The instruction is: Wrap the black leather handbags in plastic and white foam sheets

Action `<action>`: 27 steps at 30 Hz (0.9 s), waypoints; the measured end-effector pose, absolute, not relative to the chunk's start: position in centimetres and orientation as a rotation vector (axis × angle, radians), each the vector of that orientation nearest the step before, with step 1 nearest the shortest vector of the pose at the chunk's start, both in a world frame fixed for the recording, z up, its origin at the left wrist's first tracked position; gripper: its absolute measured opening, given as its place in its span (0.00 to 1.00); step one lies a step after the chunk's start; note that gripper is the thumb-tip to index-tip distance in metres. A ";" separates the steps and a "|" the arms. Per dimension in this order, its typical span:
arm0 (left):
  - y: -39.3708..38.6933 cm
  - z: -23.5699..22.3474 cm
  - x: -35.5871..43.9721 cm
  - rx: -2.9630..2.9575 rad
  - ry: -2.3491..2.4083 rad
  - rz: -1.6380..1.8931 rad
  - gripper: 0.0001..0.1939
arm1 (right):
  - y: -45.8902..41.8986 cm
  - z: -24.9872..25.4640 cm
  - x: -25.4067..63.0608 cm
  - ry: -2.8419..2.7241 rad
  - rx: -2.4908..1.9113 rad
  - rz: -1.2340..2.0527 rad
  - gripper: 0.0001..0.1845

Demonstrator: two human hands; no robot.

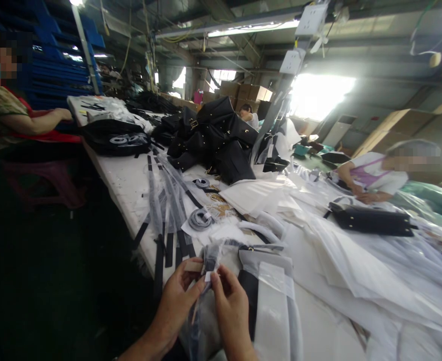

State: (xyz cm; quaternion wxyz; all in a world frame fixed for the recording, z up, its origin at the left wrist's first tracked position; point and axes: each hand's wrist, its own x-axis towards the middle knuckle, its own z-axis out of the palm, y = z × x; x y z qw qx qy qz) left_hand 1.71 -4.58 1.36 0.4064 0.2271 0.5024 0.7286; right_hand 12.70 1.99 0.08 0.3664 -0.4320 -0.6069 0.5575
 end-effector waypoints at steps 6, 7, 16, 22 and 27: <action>-4.8 0.8 1.6 0.550 1.277 1.845 0.16 | 2.3 0.3 12.9 -1.852 -1.048 1.254 0.20; -4.8 0.9 1.6 0.565 1.284 1.847 0.15 | 2.2 0.5 12.8 -1.850 -1.047 1.261 0.19; -5.1 0.8 1.6 0.603 1.256 1.837 0.15 | 1.2 -0.1 11.1 -1.604 -1.066 1.344 0.19; -5.0 0.4 1.3 0.622 1.319 1.798 0.18 | 1.0 0.0 11.1 -1.541 -1.073 1.366 0.18; -5.1 0.7 0.5 0.752 1.466 1.734 0.17 | 0.8 -0.1 11.7 -1.461 -0.995 1.526 0.20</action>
